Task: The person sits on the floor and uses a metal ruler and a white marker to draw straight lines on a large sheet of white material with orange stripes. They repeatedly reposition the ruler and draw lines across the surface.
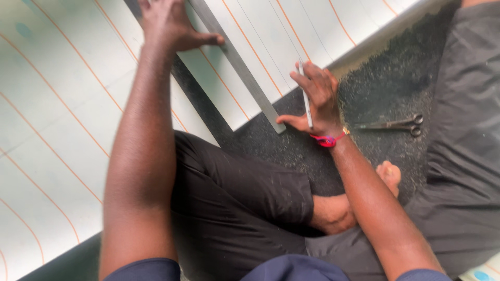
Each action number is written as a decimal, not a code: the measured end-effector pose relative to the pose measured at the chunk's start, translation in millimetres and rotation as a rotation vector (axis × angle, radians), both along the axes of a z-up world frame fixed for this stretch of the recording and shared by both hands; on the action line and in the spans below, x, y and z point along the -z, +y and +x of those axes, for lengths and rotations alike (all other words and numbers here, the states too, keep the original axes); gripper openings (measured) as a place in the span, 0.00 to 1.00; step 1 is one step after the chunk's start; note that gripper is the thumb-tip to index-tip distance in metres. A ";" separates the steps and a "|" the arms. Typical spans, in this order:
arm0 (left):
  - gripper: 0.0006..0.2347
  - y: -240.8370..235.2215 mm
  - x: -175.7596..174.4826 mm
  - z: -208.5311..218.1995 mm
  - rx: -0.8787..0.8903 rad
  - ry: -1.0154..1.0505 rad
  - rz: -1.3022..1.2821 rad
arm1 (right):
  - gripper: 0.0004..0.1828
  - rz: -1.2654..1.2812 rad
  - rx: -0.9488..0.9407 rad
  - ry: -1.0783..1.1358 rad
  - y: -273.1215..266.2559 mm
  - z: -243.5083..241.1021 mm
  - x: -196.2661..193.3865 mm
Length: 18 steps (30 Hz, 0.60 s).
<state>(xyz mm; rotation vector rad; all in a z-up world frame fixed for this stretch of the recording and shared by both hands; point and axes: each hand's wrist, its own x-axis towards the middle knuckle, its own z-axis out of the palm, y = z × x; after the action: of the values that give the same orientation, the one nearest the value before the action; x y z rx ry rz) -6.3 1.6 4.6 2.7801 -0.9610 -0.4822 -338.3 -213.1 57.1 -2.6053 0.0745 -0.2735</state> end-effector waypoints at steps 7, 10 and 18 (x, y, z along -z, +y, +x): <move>0.69 0.3 -3.7 1.5 -0.041 0.051 -0.053 | 0.56 -0.018 -0.003 -0.016 3.3 3.7 -4.8; 0.71 0.2 3.6 2.9 -0.037 0.017 -0.059 | 0.56 -0.031 -0.001 -0.012 1.7 3.6 -2.0; 0.70 3.2 15.6 6.5 -0.023 0.016 -0.084 | 0.57 -0.050 0.009 0.014 1.8 1.9 2.5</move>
<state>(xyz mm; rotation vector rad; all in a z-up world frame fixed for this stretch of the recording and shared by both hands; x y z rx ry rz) 0.2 4.8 -11.1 2.7052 -0.9229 -0.4485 -336.4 -211.3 54.6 -2.6570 0.0851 -0.2629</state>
